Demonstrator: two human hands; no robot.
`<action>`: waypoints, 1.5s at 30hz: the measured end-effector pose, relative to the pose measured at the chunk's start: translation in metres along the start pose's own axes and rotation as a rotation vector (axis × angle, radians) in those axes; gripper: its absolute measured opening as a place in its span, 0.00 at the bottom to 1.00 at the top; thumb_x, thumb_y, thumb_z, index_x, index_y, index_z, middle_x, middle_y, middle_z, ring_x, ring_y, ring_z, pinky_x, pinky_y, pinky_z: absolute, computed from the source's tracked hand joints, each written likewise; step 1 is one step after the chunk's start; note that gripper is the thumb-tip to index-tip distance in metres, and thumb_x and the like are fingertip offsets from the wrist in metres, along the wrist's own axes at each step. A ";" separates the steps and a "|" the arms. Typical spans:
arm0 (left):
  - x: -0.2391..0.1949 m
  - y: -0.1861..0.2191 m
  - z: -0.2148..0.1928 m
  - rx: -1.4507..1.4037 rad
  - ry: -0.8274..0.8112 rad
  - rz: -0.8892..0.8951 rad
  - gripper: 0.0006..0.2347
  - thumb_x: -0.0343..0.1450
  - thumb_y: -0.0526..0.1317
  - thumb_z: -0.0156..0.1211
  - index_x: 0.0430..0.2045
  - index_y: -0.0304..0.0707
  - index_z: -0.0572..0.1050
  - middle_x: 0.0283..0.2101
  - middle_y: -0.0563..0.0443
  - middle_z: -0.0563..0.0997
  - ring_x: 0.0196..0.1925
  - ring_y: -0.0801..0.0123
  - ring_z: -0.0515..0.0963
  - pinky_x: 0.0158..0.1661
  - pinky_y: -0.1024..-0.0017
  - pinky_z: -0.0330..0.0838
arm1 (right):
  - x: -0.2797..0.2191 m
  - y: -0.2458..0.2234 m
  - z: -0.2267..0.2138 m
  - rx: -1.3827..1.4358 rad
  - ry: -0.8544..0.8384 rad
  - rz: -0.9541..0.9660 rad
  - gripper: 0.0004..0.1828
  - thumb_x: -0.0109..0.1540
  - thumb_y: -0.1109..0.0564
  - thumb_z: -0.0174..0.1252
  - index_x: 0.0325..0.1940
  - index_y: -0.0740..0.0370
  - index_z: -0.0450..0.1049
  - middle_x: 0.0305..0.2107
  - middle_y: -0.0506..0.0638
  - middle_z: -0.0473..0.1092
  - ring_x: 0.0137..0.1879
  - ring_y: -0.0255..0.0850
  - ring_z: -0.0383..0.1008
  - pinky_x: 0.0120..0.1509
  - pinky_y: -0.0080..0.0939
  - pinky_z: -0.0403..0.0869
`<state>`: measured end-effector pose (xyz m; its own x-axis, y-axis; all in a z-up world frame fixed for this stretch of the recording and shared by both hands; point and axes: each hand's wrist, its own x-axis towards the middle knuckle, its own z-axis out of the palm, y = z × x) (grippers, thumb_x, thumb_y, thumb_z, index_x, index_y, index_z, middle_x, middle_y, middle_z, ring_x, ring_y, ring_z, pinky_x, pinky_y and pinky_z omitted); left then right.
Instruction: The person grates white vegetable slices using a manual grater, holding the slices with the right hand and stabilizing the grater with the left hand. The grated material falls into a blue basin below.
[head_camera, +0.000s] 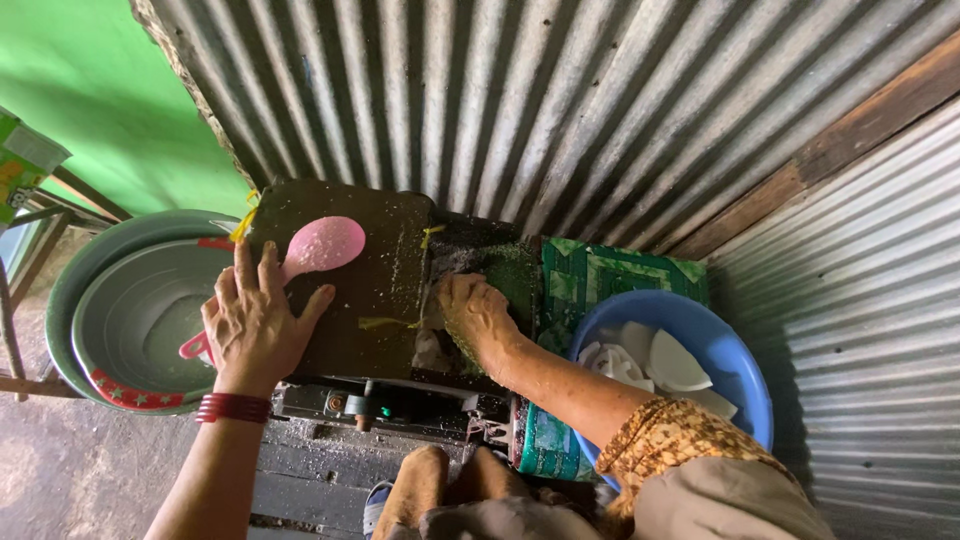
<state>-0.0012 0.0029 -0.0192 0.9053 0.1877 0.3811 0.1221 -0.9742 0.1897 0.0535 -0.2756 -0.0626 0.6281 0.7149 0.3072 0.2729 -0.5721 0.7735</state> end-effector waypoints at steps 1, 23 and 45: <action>0.000 0.000 0.000 0.002 0.006 0.005 0.39 0.67 0.64 0.60 0.66 0.33 0.65 0.72 0.32 0.64 0.64 0.42 0.70 0.55 0.46 0.67 | 0.003 0.002 -0.001 0.056 -0.043 -0.033 0.24 0.49 0.48 0.60 0.48 0.54 0.71 0.34 0.51 0.67 0.28 0.36 0.60 0.28 0.37 0.59; 0.002 0.000 -0.001 -0.014 -0.001 -0.008 0.39 0.67 0.65 0.60 0.65 0.33 0.66 0.72 0.35 0.63 0.65 0.42 0.69 0.55 0.45 0.67 | 0.012 -0.043 0.123 -0.201 -0.304 -0.682 0.42 0.59 0.50 0.59 0.73 0.60 0.50 0.40 0.55 0.52 0.42 0.44 0.52 0.47 0.36 0.58; 0.005 0.004 -0.008 0.004 -0.032 -0.035 0.39 0.66 0.65 0.61 0.65 0.34 0.66 0.71 0.35 0.64 0.63 0.42 0.70 0.55 0.46 0.67 | 0.011 -0.030 0.041 -0.051 -0.171 -0.423 0.07 0.63 0.56 0.50 0.29 0.54 0.67 0.25 0.42 0.59 0.32 0.32 0.57 0.30 0.28 0.57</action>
<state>0.0002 0.0012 -0.0099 0.9131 0.2173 0.3449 0.1552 -0.9677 0.1988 0.0826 -0.2668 -0.1051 0.5816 0.8023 -0.1343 0.4979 -0.2205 0.8387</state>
